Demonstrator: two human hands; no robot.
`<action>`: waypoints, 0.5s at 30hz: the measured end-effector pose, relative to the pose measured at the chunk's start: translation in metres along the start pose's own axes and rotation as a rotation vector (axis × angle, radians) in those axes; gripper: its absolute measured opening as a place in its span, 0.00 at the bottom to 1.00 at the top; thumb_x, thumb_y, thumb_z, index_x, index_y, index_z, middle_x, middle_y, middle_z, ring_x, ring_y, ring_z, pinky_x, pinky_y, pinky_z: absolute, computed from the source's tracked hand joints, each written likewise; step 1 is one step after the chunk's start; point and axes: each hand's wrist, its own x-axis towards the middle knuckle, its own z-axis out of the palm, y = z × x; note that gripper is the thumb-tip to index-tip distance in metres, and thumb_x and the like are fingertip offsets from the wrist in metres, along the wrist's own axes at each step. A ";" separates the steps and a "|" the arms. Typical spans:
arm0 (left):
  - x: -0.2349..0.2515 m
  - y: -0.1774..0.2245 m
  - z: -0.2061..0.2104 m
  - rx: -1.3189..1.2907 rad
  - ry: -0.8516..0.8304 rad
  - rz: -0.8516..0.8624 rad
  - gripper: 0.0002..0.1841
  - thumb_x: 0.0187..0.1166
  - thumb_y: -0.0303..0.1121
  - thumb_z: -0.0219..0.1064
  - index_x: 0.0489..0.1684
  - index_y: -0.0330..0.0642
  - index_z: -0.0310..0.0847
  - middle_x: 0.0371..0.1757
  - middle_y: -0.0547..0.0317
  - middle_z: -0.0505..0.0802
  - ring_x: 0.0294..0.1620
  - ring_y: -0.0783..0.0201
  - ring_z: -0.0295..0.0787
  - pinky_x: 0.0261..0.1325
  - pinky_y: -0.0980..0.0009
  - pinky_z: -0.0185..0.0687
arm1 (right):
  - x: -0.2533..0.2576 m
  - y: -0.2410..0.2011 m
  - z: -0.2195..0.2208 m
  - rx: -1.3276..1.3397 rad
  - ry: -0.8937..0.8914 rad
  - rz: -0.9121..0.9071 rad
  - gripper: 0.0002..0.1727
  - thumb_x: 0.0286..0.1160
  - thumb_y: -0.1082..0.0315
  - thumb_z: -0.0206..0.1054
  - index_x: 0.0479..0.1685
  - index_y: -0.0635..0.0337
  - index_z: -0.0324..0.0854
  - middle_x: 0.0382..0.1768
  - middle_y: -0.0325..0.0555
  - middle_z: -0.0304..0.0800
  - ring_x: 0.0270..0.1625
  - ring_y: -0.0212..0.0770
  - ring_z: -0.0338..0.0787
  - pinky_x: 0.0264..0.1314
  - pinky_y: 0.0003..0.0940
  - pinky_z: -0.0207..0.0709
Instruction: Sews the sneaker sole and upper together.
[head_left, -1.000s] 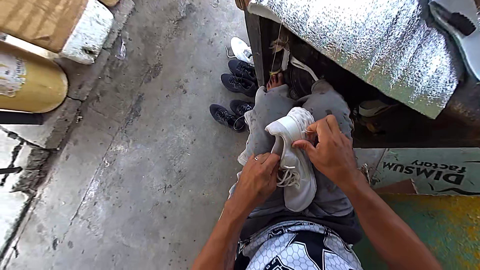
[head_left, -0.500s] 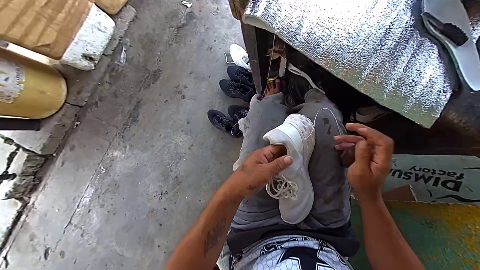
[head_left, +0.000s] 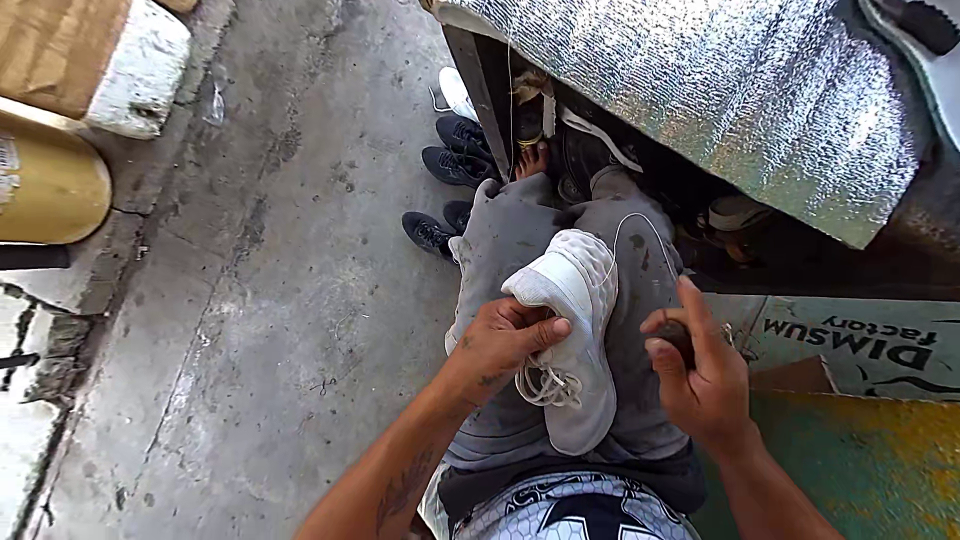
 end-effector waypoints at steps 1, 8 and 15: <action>0.000 0.000 0.000 0.006 -0.004 -0.002 0.09 0.75 0.22 0.72 0.49 0.37 0.90 0.41 0.54 0.97 0.41 0.67 0.94 0.52 0.69 0.92 | 0.003 -0.005 -0.002 -0.027 -0.028 0.015 0.27 0.92 0.54 0.56 0.85 0.53 0.69 0.39 0.44 0.89 0.33 0.31 0.84 0.35 0.26 0.81; -0.001 -0.004 0.002 0.003 -0.003 0.043 0.09 0.75 0.23 0.72 0.50 0.38 0.88 0.41 0.53 0.96 0.43 0.66 0.94 0.54 0.67 0.91 | 0.010 0.001 0.003 -0.062 -0.077 0.010 0.17 0.89 0.63 0.58 0.67 0.51 0.89 0.31 0.41 0.88 0.29 0.30 0.83 0.30 0.27 0.77; -0.001 -0.004 0.001 0.022 -0.023 0.061 0.09 0.76 0.24 0.72 0.51 0.39 0.88 0.43 0.54 0.96 0.43 0.66 0.94 0.54 0.68 0.91 | 0.007 0.005 0.003 -0.037 -0.078 0.018 0.17 0.88 0.63 0.59 0.66 0.51 0.90 0.33 0.41 0.89 0.31 0.28 0.83 0.32 0.24 0.77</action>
